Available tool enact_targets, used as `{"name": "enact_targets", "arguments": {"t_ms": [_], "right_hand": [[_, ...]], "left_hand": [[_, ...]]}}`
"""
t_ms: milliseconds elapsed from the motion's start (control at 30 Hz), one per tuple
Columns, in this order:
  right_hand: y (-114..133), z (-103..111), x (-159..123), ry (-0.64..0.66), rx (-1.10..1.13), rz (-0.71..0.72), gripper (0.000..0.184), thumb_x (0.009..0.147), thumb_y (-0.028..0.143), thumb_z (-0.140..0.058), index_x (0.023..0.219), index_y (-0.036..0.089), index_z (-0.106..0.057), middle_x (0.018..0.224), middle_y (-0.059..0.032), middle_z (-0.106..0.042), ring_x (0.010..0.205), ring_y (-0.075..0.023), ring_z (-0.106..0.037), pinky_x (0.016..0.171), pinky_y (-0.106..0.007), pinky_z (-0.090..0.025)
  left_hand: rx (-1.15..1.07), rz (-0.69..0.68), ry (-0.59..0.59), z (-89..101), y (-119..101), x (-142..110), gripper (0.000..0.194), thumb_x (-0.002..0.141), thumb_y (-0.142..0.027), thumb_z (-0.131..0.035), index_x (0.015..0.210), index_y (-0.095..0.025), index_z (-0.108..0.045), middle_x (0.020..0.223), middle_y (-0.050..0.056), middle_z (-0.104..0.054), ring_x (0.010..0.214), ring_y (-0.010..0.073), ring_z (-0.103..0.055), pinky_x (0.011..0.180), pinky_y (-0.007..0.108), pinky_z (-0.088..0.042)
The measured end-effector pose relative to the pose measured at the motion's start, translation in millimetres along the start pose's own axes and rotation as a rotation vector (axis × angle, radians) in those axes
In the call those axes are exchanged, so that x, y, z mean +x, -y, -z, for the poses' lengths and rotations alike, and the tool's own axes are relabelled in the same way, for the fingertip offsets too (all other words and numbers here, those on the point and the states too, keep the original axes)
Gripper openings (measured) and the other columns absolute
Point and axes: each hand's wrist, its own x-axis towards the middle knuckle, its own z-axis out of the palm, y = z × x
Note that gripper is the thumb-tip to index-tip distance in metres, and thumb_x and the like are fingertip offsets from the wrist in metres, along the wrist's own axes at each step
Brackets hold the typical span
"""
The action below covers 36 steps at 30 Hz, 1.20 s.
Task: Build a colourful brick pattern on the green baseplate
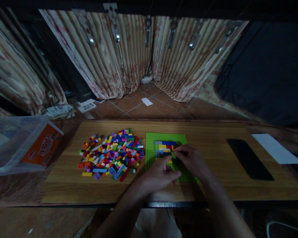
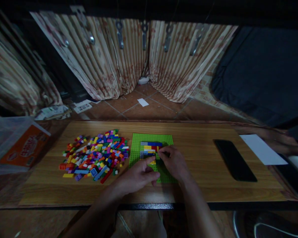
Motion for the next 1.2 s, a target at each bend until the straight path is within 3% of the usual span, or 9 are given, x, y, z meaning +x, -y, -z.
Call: {"name": "enact_targets", "arguments": {"t_ms": [167, 367, 567, 767, 1200], "right_hand": [[3, -3, 0, -0.043, -0.003, -0.064, 0.016, 0.073, 0.034, -0.061, 0.075, 0.022, -0.071, 0.082, -0.0032, -0.069, 0.078, -0.0192, -0.063, 0.073, -0.032, -0.045], [6, -5, 0, -0.075, -0.035, -0.092, 0.017, 0.071, 0.036, -0.062, 0.072, 0.022, -0.07, 0.078, -0.0026, -0.069, 0.073, -0.0186, -0.063, 0.07, -0.031, -0.046], [7, 1, 0, -0.053, -0.009, -0.126, 0.02, 0.073, 0.038, -0.06, 0.076, 0.021, -0.07, 0.079, -0.0035, -0.071, 0.074, -0.0193, -0.065, 0.069, -0.031, -0.047], [3, 3, -1, -0.023, -0.008, -0.128, 0.016, 0.067, 0.03, -0.063, 0.077, 0.021, -0.07, 0.078, -0.003, -0.071, 0.068, -0.0176, -0.064, 0.066, -0.03, -0.048], [3, 0, 1, -0.032, 0.061, -0.215, 0.012, 0.062, 0.029, -0.065, 0.068, 0.02, -0.069, 0.067, -0.0015, -0.069, 0.063, -0.0175, -0.063, 0.061, -0.029, -0.047]], "left_hand": [[0.06, 0.0, -0.01, 0.2, 1, 0, 0.063, 0.081, -0.027, -0.055, 0.14, -0.013, -0.037, 0.063, -0.002, -0.061, 0.052, 0.0113, -0.055, 0.049, 0.021, -0.037], [0.222, 0.039, -0.067, -0.8, 5, 1, 0.076, 0.081, -0.03, -0.055, 0.147, -0.009, -0.023, 0.067, 0.002, -0.067, 0.061, 0.0162, -0.062, 0.055, 0.025, -0.043], [0.225, 0.011, -0.134, -3.6, 7, 1, 0.075, 0.083, -0.032, -0.054, 0.147, -0.008, -0.023, 0.066, 0.002, -0.066, 0.06, 0.0157, -0.062, 0.058, 0.026, -0.045], [0.229, 0.008, -0.127, -4.1, 6, -1, 0.07, 0.084, -0.032, -0.053, 0.144, -0.005, -0.029, 0.063, 0.002, -0.066, 0.061, 0.0161, -0.062, 0.063, 0.028, -0.046], [0.286, 0.025, -0.108, -6.3, -2, -2, 0.069, 0.082, -0.03, -0.052, 0.144, -0.008, -0.029, 0.066, 0.002, -0.064, 0.056, 0.0156, -0.059, 0.049, 0.024, -0.041]]}}
